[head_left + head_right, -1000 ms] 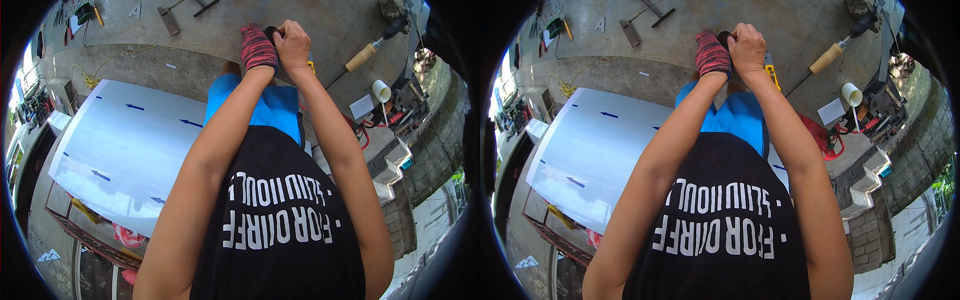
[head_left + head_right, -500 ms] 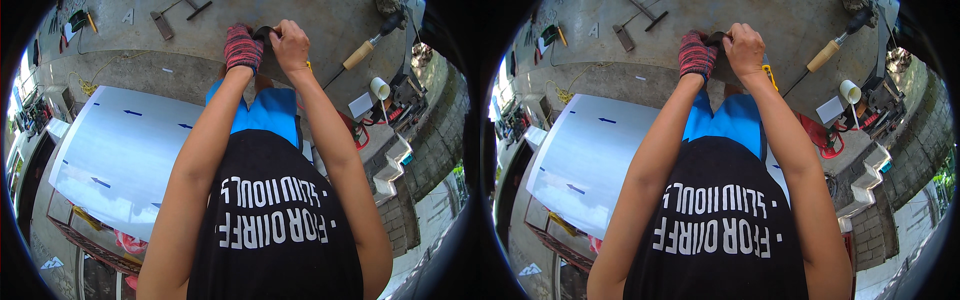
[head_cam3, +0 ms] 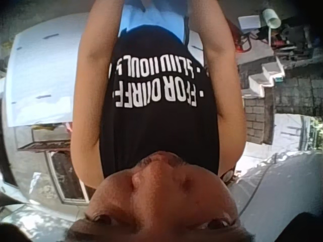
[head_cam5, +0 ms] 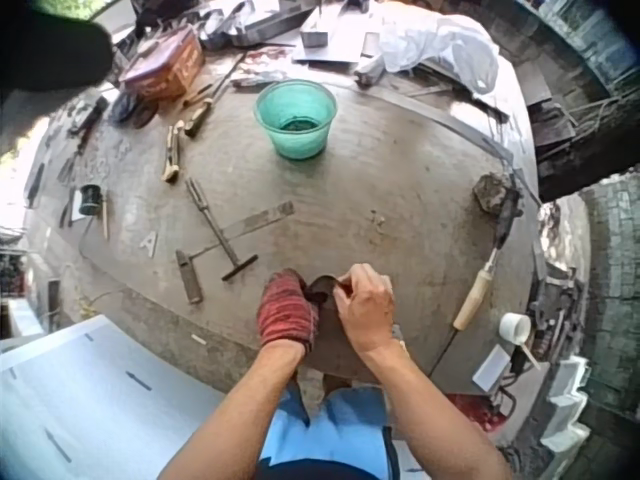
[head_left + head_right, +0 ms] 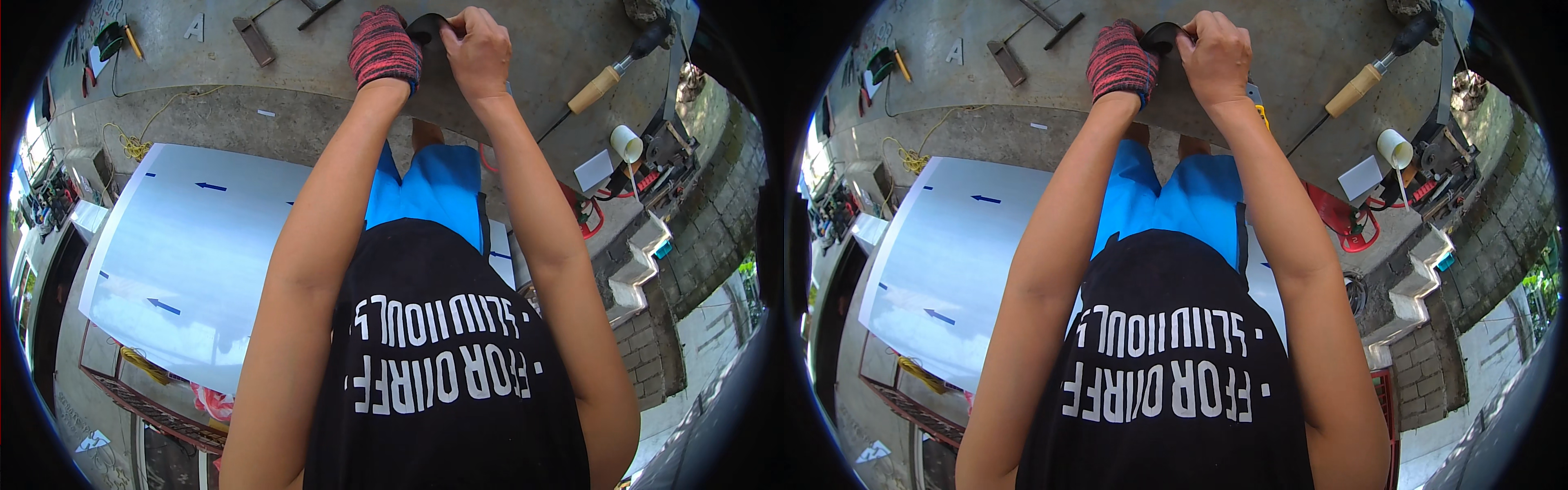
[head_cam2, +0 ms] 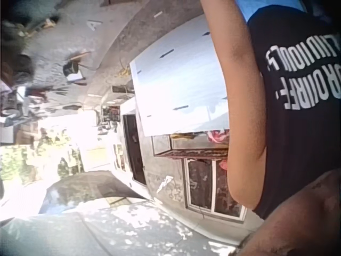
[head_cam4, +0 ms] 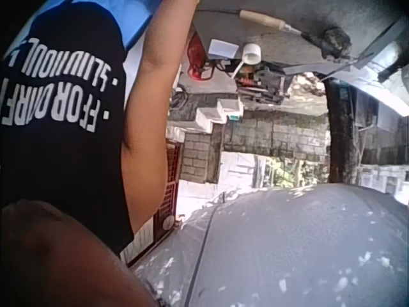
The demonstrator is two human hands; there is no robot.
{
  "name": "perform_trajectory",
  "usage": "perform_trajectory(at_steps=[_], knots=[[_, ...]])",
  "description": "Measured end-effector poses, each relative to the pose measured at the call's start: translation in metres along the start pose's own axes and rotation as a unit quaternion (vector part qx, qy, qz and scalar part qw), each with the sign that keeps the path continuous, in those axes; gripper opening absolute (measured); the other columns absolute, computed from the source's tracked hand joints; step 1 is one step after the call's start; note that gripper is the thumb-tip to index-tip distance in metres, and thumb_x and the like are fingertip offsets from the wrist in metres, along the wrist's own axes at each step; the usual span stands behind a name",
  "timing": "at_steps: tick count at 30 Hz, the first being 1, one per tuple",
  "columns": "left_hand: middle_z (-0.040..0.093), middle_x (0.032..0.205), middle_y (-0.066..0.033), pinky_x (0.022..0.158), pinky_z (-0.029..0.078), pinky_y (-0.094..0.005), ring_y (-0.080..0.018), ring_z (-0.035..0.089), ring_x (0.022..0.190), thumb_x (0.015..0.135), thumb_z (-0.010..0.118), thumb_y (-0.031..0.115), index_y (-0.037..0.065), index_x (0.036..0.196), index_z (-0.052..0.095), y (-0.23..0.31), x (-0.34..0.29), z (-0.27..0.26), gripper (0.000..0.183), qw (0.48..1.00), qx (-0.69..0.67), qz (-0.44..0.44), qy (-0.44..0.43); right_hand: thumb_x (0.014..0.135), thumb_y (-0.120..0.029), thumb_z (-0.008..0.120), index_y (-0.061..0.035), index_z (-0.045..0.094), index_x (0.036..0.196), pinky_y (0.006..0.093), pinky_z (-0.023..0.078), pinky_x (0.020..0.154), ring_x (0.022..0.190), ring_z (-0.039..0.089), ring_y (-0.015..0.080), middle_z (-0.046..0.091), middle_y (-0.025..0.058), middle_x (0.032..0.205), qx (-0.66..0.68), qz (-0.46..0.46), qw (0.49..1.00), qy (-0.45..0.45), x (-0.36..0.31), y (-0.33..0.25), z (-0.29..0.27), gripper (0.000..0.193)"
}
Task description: Manually shaping and checking a small metal ring or clamp using various hand tools on a workbench.
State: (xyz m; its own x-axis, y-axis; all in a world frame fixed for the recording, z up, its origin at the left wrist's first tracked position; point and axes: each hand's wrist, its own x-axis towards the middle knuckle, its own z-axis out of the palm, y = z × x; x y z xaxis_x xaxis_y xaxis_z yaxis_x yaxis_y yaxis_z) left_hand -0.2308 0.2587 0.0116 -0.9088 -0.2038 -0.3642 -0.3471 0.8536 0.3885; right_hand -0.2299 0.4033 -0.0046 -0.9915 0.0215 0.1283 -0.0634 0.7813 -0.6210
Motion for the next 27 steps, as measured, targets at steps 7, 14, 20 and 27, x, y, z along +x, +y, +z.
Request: perform_trajectory(at_steps=[7,14,20,27], knots=[[0.066,0.113,-0.0193,0.092,0.054,-0.0468,-0.0381,0.065,0.107,0.078,0.083,0.026,0.008,0.111,0.067,0.001,-0.002,0.002,0.041,1.000,0.004,-0.002,-0.004,0.077,-0.021,0.086,-0.0144,0.070,0.100,0.0431,0.040,0.091,0.107,0.055,0.0283,0.062,0.0084,0.107,-0.090,0.012,0.995,-0.049,-0.011,0.004,-0.014,0.029],[0.065,0.113,-0.0196,0.091,0.054,-0.0473,-0.0397,0.066,0.107,0.082,0.078,0.022,0.008,0.109,0.067,0.009,-0.002,-0.002,0.033,1.000,0.025,0.000,-0.012,0.081,-0.020,0.081,-0.0120,0.077,0.093,0.0448,0.039,0.092,0.110,0.055,0.0299,0.063,0.0103,0.108,-0.157,0.073,0.974,-0.149,-0.002,-0.003,-0.011,0.015],[0.066,0.112,-0.0191,0.090,0.054,-0.0476,-0.0396,0.066,0.105,0.083,0.074,0.017,0.007,0.106,0.068,0.007,-0.007,0.000,0.026,1.000,0.011,0.000,0.003,0.083,-0.020,0.079,-0.0113,0.078,0.095,0.0450,0.040,0.092,0.110,0.055,0.0305,0.064,0.0108,0.106,-0.170,0.080,0.963,-0.192,0.004,-0.008,-0.011,0.015],[0.065,0.108,-0.0193,0.086,0.056,-0.0484,-0.0407,0.067,0.100,0.082,0.072,0.012,0.006,0.103,0.067,0.005,-0.009,0.003,0.022,1.000,-0.024,0.013,0.008,0.083,-0.021,0.079,-0.0104,0.078,0.094,0.0457,0.040,0.091,0.109,0.056,0.0310,0.065,0.0113,0.105,-0.173,0.076,0.959,-0.213,0.010,-0.006,-0.014,0.015]])
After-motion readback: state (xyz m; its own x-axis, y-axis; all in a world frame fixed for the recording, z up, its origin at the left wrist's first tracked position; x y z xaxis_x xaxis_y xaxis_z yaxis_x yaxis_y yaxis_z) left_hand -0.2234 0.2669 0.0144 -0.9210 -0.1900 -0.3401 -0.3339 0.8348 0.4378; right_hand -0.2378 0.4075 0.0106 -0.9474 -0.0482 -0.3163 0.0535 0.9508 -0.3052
